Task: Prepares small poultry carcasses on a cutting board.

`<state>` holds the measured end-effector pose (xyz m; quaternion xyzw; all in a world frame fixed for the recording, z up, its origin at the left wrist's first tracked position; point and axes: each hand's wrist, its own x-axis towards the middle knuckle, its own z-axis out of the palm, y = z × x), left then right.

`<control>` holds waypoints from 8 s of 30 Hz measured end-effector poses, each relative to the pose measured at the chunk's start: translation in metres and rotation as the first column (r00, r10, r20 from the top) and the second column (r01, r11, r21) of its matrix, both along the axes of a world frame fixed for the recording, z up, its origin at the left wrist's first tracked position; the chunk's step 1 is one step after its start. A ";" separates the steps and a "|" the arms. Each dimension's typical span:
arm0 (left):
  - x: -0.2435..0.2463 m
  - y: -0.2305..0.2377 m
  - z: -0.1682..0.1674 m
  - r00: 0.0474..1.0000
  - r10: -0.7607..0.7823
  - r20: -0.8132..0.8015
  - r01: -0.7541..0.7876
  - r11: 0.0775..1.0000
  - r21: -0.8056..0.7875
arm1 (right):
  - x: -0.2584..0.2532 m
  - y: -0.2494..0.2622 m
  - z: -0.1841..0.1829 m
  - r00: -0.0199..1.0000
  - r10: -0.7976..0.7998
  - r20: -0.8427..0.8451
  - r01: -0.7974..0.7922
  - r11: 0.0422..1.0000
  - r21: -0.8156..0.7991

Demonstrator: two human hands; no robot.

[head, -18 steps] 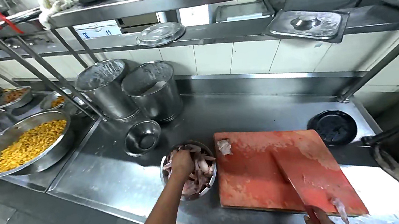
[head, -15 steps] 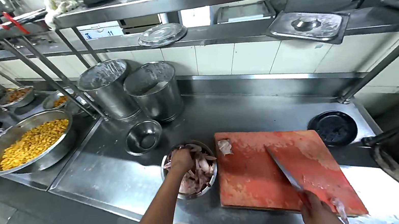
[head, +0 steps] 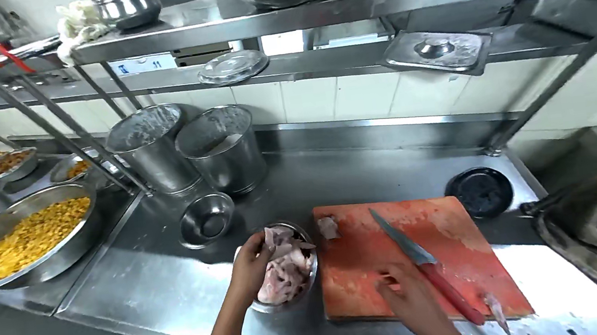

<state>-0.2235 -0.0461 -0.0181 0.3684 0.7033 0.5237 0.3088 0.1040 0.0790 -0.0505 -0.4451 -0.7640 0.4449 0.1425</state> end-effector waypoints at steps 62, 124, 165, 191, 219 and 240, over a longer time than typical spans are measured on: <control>0.211 0.046 -0.012 0.844 -0.497 0.202 0.461 0.864 0.202 | 0.003 -0.058 0.041 0.824 -0.400 -0.401 0.390 0.914 -0.110; 0.169 0.022 -0.009 0.761 -0.248 -0.599 0.344 0.938 0.049 | 0.062 -0.040 0.056 0.988 0.150 0.027 -0.132 0.932 -0.338; 0.210 0.019 0.011 0.744 -0.485 0.459 0.382 0.873 0.302 | 0.025 -0.080 0.070 0.848 0.032 -0.530 -0.127 0.981 -0.144; 0.196 -0.002 0.041 0.731 -0.389 0.561 0.258 0.918 0.301 | 0.017 -0.092 0.052 0.954 0.011 -0.299 0.093 0.940 0.329; 0.157 0.015 -0.011 0.784 -0.561 -0.266 0.607 0.782 0.140 | 0.028 -0.085 0.037 0.961 -0.055 -0.271 -0.013 0.970 -0.243; 0.154 0.026 -0.024 0.858 -0.347 0.378 0.388 0.921 -0.034 | 0.062 -0.069 0.015 0.994 -0.085 -0.062 0.074 0.984 -0.160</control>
